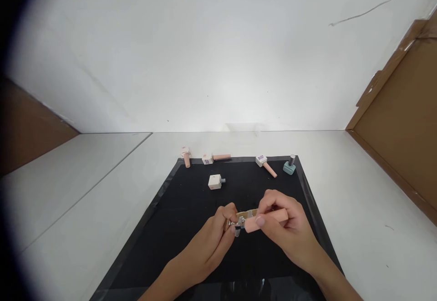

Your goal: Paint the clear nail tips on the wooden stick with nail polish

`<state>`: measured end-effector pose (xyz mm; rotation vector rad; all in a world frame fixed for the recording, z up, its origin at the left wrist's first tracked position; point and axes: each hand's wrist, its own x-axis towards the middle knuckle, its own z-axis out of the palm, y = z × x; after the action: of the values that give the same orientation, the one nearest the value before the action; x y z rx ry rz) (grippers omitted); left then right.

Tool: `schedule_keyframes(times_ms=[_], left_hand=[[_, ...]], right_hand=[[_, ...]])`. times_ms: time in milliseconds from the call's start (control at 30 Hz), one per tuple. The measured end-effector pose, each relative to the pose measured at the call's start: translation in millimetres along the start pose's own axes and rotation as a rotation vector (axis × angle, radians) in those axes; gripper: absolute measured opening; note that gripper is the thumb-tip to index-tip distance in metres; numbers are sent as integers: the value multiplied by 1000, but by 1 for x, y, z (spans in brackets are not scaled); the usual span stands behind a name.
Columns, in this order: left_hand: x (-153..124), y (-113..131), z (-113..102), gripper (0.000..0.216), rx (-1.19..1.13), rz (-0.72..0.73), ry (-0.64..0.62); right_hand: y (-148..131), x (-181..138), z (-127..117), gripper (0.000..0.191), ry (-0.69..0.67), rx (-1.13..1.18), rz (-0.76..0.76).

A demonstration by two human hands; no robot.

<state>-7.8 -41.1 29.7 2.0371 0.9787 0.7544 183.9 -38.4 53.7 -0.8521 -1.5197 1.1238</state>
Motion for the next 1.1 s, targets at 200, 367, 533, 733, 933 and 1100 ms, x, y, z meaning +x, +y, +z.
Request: schedule_keyframes(times_ms=[200, 367, 533, 733, 933, 1100], left_hand=[[-3, 0, 2, 25, -153, -266, -13], [-4, 0, 5, 28, -180, -304, -28], [-2, 2, 4, 24, -173, -277, -50], [2, 4, 4, 20, -203, -247, -47], [6, 6, 5, 17, -131, -183, -72], [7, 8, 5, 15, -74, -126, -80]], right_hand=[[1, 6, -1, 25, 108, -39, -69], [2, 5, -1, 28, 197, -73, -57], [-1, 5, 0, 31, 145, -89, -16], [-8, 6, 3, 34, 37, -57, -37], [-8, 7, 0, 36, -41, -155, 5], [-7, 5, -2, 33, -32, -201, -42]])
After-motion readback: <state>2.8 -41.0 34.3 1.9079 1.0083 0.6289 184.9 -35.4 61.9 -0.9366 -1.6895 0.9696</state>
